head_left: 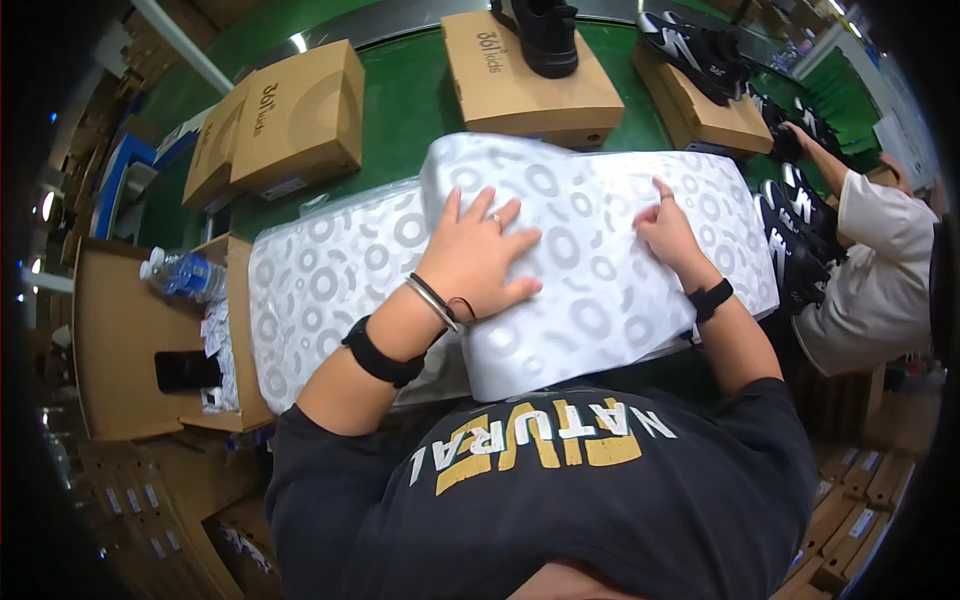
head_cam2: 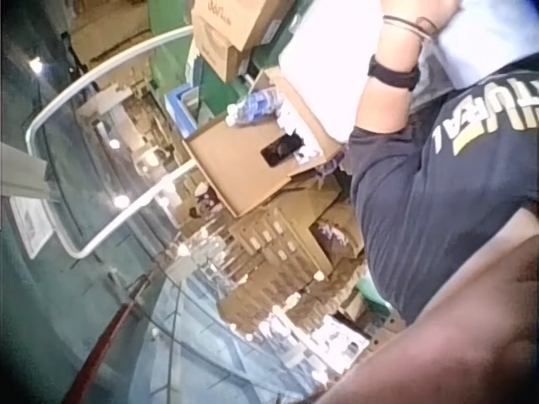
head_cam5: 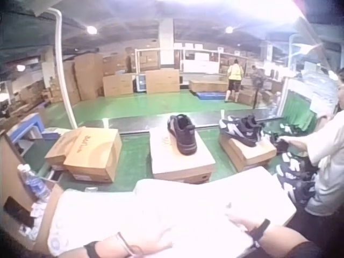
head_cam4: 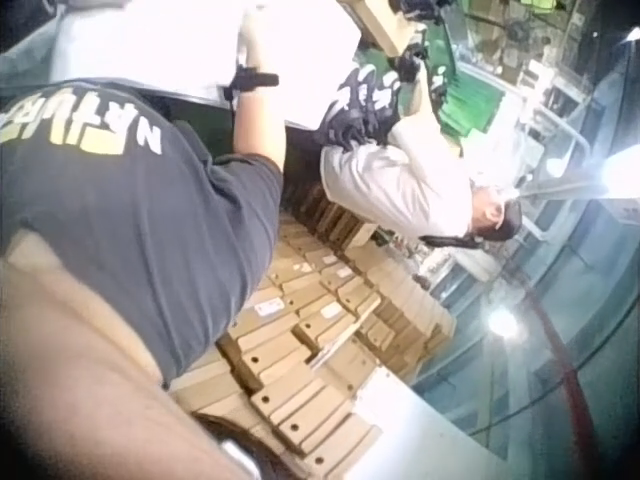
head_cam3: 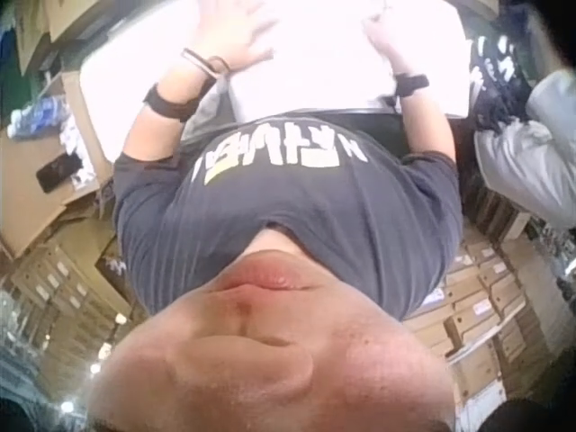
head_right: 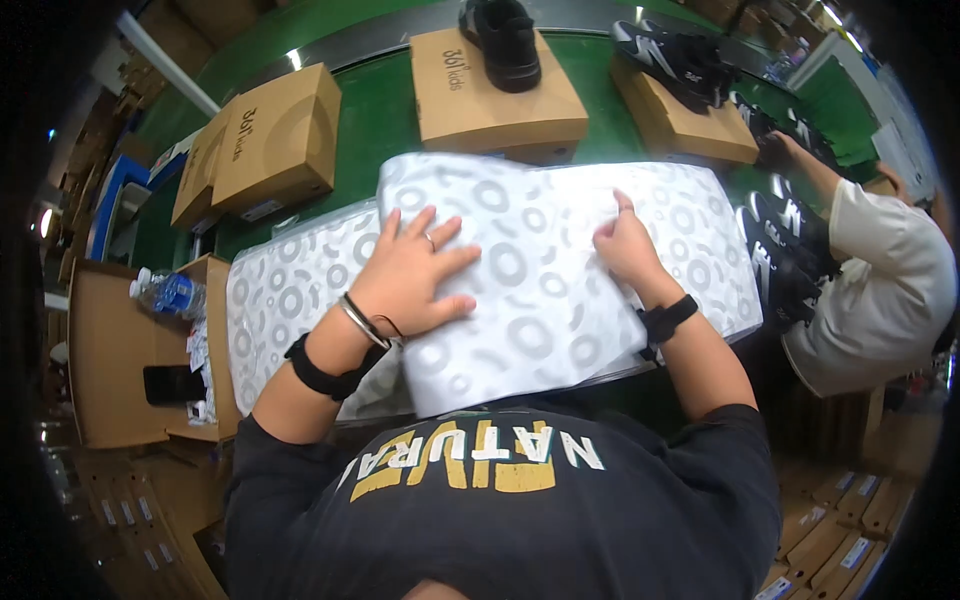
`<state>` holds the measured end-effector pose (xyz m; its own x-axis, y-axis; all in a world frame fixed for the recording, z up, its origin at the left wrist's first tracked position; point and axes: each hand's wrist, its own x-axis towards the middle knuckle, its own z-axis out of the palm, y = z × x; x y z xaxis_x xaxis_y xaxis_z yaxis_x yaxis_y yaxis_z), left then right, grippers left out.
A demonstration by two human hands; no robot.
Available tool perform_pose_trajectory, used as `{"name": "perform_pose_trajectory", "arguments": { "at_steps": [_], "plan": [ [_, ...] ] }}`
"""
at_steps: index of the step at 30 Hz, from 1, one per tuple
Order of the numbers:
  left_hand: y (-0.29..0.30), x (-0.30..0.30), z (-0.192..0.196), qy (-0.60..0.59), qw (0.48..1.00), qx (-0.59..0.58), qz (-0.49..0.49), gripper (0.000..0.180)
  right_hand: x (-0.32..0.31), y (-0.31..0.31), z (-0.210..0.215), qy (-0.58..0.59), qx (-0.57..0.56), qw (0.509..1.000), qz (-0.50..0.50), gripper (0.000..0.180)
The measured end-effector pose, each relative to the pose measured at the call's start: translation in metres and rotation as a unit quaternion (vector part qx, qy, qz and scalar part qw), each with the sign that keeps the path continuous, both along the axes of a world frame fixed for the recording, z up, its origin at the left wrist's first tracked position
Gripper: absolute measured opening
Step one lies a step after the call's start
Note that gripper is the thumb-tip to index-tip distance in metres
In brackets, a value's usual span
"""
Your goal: Packing shoes into boxes using tissue paper.
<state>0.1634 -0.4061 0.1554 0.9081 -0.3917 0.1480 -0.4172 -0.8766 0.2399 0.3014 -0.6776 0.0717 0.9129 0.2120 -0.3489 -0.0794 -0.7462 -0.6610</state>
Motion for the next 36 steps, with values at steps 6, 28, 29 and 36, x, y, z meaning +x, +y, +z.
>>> {"name": "perform_pose_trajectory", "arguments": {
  "at_steps": [6,28,29,36],
  "plan": [
    [-0.011,0.011,-0.011,0.075,0.994,0.076,-0.002,0.059,0.115,0.088,0.071,-0.501,0.039,0.864,0.030,0.083],
    [-0.009,0.017,-0.016,0.077,0.994,0.070,0.023,0.067,-0.109,0.038,0.121,-0.534,-0.085,0.780,0.317,0.020],
    [-0.010,0.021,-0.019,0.067,0.996,0.059,0.014,0.066,-0.127,0.035,0.094,-0.496,-0.093,0.792,0.345,0.017],
    [-0.005,0.015,-0.024,0.062,0.998,0.020,0.009,0.059,-0.060,-0.099,0.032,-0.359,-0.068,0.926,-0.090,0.015]
  ]
}}
